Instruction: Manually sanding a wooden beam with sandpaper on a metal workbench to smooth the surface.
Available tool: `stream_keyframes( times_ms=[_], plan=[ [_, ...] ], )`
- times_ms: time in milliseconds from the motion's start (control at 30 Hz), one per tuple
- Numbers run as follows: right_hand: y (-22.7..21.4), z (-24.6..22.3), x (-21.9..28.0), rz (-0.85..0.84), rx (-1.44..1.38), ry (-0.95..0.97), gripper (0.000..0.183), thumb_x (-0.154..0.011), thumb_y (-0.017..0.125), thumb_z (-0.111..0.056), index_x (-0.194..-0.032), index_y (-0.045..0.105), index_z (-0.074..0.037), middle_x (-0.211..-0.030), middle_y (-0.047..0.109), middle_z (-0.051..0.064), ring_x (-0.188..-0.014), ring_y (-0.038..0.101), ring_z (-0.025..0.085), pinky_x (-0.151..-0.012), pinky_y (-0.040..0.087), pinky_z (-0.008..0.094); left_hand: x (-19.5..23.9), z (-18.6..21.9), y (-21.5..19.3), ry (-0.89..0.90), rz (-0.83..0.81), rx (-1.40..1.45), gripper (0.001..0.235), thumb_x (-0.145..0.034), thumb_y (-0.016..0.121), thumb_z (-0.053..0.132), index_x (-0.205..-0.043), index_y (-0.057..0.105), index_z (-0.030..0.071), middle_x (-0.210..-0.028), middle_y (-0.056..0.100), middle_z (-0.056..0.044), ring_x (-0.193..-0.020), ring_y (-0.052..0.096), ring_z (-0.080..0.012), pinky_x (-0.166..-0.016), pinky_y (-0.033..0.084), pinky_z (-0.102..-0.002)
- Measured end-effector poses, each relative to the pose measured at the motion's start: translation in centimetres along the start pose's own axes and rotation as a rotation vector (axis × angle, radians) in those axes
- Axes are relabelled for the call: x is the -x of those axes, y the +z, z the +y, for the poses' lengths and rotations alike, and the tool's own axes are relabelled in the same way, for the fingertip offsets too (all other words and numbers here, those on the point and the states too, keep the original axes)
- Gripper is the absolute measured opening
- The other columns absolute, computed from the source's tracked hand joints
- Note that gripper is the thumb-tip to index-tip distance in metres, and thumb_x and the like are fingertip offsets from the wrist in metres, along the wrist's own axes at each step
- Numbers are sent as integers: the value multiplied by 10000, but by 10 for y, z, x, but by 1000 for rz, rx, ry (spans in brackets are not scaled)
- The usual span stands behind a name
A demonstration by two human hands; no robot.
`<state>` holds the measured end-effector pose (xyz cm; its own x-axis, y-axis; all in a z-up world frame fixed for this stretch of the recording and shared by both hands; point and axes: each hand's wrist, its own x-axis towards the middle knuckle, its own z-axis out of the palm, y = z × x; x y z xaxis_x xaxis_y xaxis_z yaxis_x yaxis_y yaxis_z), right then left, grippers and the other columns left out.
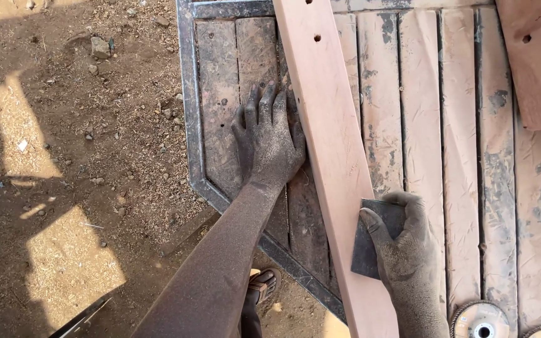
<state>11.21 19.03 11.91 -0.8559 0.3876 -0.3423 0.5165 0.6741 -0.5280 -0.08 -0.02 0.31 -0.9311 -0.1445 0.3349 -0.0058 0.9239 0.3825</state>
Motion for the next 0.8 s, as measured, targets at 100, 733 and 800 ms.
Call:
stream_keyframes(
  times_ms=[100,733,800],
  plan=[
    [-1,4,2,-13,-14,111,695,-827,717,-386,-1441,443,-214,-1086,627,136,-915,650,333,-837,484,441,1,0,1,-2,-12,-6,609,-919,525,421,-1457,551,136,-1564,507,-32,-1487,396,-291,-1127,317,-546],
    [42,50,20,219,162,-57,819,-892,575,-469,-1607,340,-144,-1266,493,170,-1151,520,475,-881,428,664,-5,4,-12,15,-8,38,600,-926,517,394,-1454,548,112,-1534,536,-60,-1458,431,-300,-1115,326,-531],
    [41,53,19,246,100,-150,827,-875,619,-476,-1584,375,-126,-1241,552,90,-1124,551,354,-958,440,539,-3,4,-10,-11,-55,14,602,-901,529,404,-1428,558,117,-1549,517,-65,-1446,435,-314,-1106,329,-564]
  ],
)
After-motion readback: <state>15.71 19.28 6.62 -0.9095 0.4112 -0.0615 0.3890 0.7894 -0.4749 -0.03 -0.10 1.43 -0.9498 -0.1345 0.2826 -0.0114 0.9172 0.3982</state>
